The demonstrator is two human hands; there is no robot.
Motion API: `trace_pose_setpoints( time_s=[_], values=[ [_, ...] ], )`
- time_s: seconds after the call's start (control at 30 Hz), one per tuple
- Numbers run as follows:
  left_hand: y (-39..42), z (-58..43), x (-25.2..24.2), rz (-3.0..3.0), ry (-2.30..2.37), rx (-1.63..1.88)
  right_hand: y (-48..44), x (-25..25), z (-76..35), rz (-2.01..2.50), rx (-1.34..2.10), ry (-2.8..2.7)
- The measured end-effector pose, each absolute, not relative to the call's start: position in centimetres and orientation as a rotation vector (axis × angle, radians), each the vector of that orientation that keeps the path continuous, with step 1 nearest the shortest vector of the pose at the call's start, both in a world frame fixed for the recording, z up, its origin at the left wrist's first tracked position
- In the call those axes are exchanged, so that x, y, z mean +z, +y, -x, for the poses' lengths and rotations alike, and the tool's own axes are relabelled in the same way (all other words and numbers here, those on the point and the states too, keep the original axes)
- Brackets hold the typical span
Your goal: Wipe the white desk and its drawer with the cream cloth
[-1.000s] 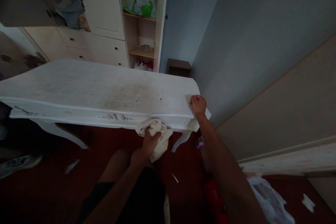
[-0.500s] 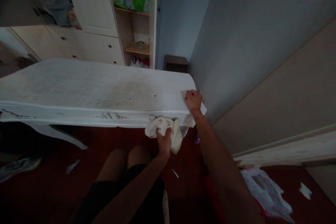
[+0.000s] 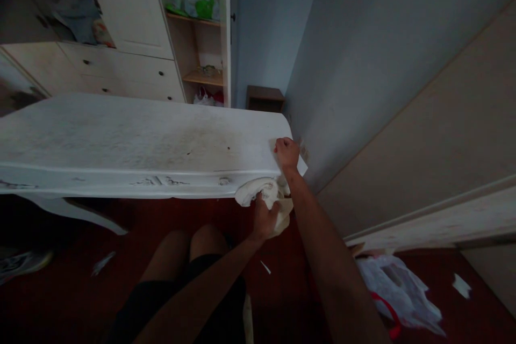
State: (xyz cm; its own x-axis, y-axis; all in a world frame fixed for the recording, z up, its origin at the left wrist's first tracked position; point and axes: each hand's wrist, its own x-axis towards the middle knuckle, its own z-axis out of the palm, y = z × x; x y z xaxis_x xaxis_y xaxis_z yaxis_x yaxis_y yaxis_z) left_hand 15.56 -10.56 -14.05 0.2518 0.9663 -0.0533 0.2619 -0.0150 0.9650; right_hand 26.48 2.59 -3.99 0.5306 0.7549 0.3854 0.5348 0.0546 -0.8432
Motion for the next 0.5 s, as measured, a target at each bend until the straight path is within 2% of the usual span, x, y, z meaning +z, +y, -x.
trace_pose_setpoints(
  time_s=[0.17,0.33,0.5],
  values=[
    [-11.0,-16.2,-12.5,-1.661,1.157,0.886,2.9,-4.4,-26.8,1.610,0.222,-1.152],
    [-10.2,-16.2,-10.9,-2.017,1.268,0.607,2.7,-4.2,-26.7,1.632,0.233,-1.147],
    [-10.2,-15.1,-11.7,-2.282,1.435,0.413,2.7,-4.3,-26.7,1.648,0.223,-1.143]
  ],
)
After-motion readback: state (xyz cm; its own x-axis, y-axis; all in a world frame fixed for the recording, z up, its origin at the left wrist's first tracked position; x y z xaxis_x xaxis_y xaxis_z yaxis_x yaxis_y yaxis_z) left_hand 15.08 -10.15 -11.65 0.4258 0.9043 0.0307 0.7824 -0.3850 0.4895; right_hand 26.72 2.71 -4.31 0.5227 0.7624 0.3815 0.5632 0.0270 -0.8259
